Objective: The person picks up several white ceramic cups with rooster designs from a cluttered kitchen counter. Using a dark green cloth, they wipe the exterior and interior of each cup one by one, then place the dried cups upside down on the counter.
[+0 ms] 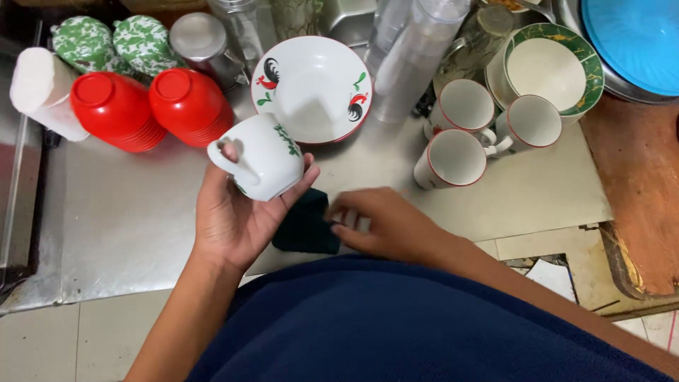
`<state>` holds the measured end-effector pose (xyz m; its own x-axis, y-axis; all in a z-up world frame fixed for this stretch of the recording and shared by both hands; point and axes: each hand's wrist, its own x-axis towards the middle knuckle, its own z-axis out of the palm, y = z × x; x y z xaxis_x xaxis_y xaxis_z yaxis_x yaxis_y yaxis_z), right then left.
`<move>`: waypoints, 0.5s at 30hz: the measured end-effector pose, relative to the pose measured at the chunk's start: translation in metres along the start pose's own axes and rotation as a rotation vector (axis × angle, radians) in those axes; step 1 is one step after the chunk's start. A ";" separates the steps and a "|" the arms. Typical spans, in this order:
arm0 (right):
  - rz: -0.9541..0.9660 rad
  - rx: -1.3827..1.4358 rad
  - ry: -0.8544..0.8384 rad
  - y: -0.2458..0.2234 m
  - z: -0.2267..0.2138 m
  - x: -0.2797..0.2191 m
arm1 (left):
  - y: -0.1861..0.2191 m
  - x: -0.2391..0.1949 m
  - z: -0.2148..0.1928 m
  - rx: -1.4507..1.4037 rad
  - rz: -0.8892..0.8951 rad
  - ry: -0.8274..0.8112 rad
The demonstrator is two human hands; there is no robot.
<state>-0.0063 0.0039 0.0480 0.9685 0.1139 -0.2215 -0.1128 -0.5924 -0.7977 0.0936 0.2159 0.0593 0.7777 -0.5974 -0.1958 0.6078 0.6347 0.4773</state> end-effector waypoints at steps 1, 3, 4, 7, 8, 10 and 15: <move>-0.002 -0.003 -0.004 0.005 0.011 0.012 | 0.000 -0.001 -0.002 -0.003 0.004 0.001; -0.402 -0.281 0.028 0.015 0.036 0.040 | 0.001 -0.004 -0.007 -0.034 -0.006 -0.019; -0.408 -0.283 0.020 0.019 0.044 0.048 | 0.001 -0.006 -0.010 -0.037 0.002 -0.014; -0.288 -0.594 -0.098 0.023 0.063 0.063 | 0.002 -0.010 -0.017 -0.053 -0.023 -0.005; -0.256 -0.637 -0.100 0.017 0.065 0.066 | 0.003 -0.011 -0.018 -0.037 -0.040 0.018; -0.224 -0.683 -0.104 0.009 0.067 0.070 | 0.004 -0.011 -0.021 -0.026 -0.056 0.042; -0.333 -0.616 -0.095 0.037 0.087 0.091 | 0.007 -0.011 -0.022 0.073 -0.081 0.019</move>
<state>0.0587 0.0615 -0.0508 0.9028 0.4203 -0.0912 0.3599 -0.8543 -0.3749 0.0928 0.2377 0.0455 0.7299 -0.6354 -0.2521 0.6558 0.5467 0.5206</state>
